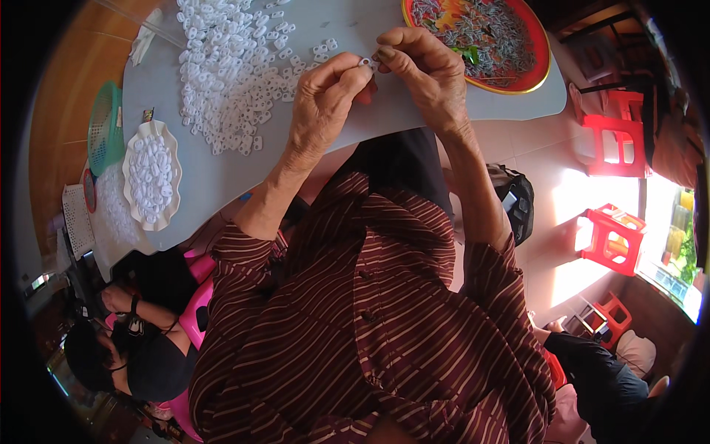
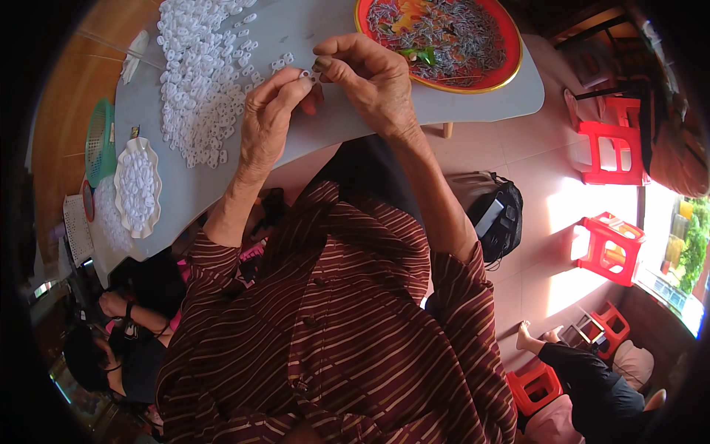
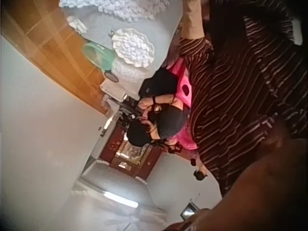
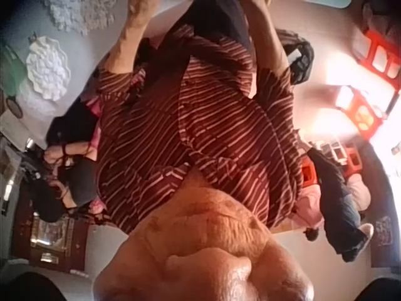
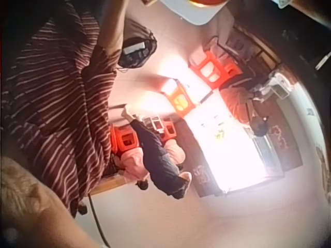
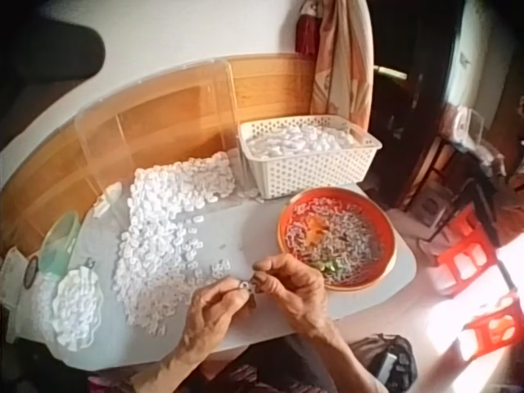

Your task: Manual assembly of small white plastic components by inserting metal pieces into them at a table.

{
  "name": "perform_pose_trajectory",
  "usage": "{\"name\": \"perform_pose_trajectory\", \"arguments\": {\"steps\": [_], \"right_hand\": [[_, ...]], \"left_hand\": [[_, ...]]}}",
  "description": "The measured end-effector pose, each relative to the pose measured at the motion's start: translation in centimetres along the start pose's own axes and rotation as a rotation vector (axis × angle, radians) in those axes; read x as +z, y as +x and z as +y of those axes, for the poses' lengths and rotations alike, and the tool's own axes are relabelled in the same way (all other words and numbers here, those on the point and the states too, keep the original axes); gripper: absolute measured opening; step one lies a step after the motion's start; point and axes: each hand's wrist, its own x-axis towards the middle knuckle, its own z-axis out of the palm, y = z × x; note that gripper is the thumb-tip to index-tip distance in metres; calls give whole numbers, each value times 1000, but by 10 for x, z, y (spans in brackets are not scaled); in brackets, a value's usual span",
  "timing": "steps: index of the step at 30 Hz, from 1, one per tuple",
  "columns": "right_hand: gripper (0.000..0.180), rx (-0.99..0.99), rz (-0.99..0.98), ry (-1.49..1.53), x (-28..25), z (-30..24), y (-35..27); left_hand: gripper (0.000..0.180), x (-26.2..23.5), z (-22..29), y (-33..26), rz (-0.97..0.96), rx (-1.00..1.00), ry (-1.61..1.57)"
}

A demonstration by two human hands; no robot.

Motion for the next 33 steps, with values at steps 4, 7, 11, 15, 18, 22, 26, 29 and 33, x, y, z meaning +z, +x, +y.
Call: {"name": "perform_pose_trajectory", "arguments": {"steps": [4, 7, 11, 15, 18, 22, 26, 29, 33], "right_hand": [[16, 6, -14, -21, 1, -1, -1], [16, 2, -27, -29, 1, -1, -1], [13, 12, -28, -31, 3, -4, -3], [11, 30, -30, -117, 3, -8, -4], [11, 13, -55, -170, 1, -7, -3], [16, 13, -46, -316, 5, -8, -3], [23, 59, -55, -464, 5, -15, -4], [26, 90, -71, -309, 1, -9, 0], [26, 106, -27, -137, 6, -12, 0]], "left_hand": [[17, 0, -1, 0, -1, 18, 11], [17, -2, -7, 1, -5, 22, -7], [17, -1, -5, -1, 1, 18, -23], [16, 0, 4, -4, -1, 17, -11], [16, -1, 2, -4, -5, 17, 6], [15, -4, -7, -3, -5, 45, 38], [14, -1, -6, -4, 12, 163, 121], [12, 2, -5, -3, 50, 179, 112], [13, 2, -5, -3, 65, 126, 49]]}}
